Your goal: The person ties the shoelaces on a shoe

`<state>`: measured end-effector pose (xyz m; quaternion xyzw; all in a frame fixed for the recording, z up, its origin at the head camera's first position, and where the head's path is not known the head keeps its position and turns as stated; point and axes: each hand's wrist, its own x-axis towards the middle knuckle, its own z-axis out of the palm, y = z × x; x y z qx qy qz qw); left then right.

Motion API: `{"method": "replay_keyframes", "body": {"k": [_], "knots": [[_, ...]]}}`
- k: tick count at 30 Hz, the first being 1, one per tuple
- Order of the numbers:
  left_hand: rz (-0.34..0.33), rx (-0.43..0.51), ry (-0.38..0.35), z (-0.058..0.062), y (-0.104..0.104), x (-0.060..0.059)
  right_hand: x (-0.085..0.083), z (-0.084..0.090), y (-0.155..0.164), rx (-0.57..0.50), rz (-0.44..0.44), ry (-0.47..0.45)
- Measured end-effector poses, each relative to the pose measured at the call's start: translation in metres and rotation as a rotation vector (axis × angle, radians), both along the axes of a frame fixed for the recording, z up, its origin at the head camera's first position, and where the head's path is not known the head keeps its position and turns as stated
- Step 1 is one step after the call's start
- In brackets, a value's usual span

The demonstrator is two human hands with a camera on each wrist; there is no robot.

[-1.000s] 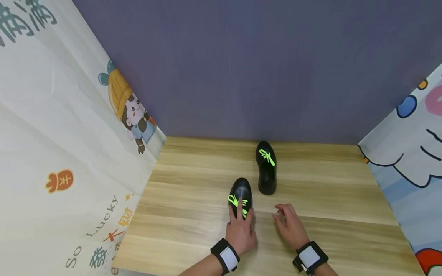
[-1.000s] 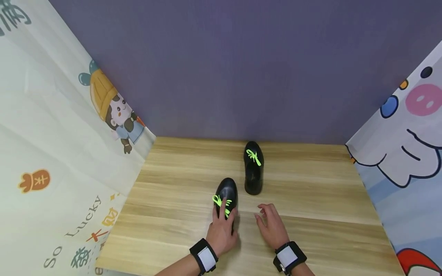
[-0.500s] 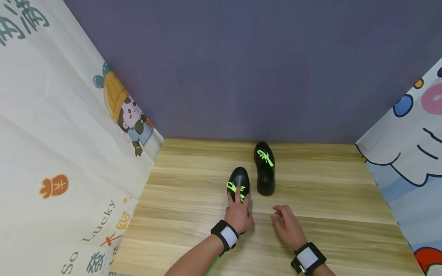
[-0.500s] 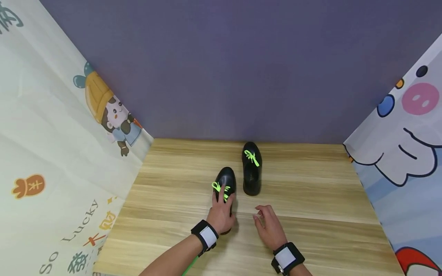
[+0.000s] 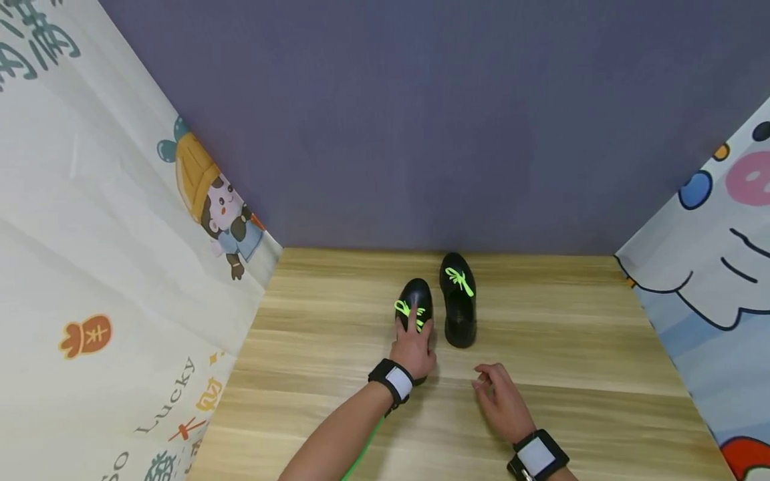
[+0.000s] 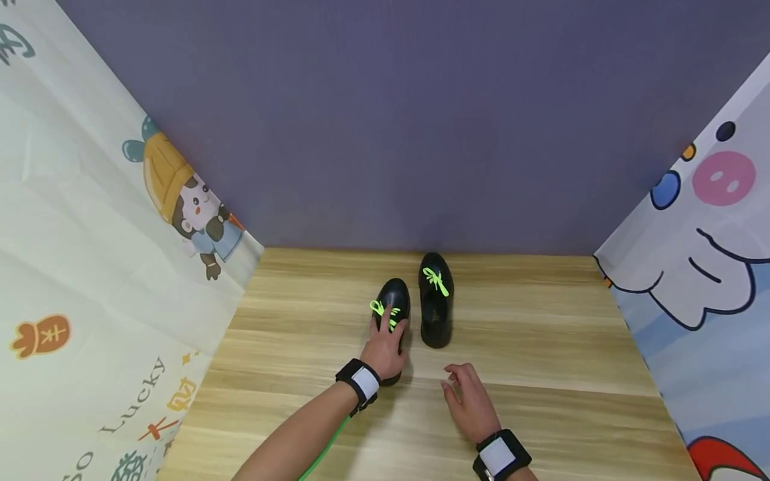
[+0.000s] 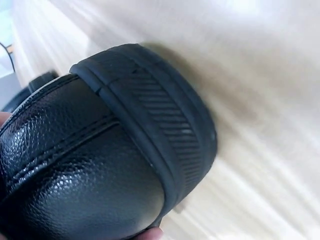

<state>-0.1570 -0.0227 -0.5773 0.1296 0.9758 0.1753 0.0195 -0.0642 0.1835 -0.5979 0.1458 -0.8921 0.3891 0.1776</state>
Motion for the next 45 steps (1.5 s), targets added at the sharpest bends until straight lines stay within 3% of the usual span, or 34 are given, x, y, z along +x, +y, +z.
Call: {"method": "replay_keyframes", "body": {"k": [14,22,32,38,45], "knots": [[0.011,0.016,-0.018,-0.006,0.01,-0.037,0.002,-0.006,-0.002,-0.035,0.057,0.06],[0.026,-0.018,-0.024,-0.006,0.013,-0.051,0.006,-0.003,-0.001,-0.038,0.034,-0.002],[0.043,-0.028,-0.061,-0.003,0.014,-0.062,0.008,-0.008,-0.002,-0.03,0.043,-0.022],[0.042,-0.029,-0.025,-0.007,0.015,-0.071,0.009,-0.01,-0.001,-0.031,0.027,-0.028],[0.046,-0.027,-0.026,-0.01,0.015,-0.071,0.015,-0.011,0.0,-0.021,0.001,-0.086]]}}
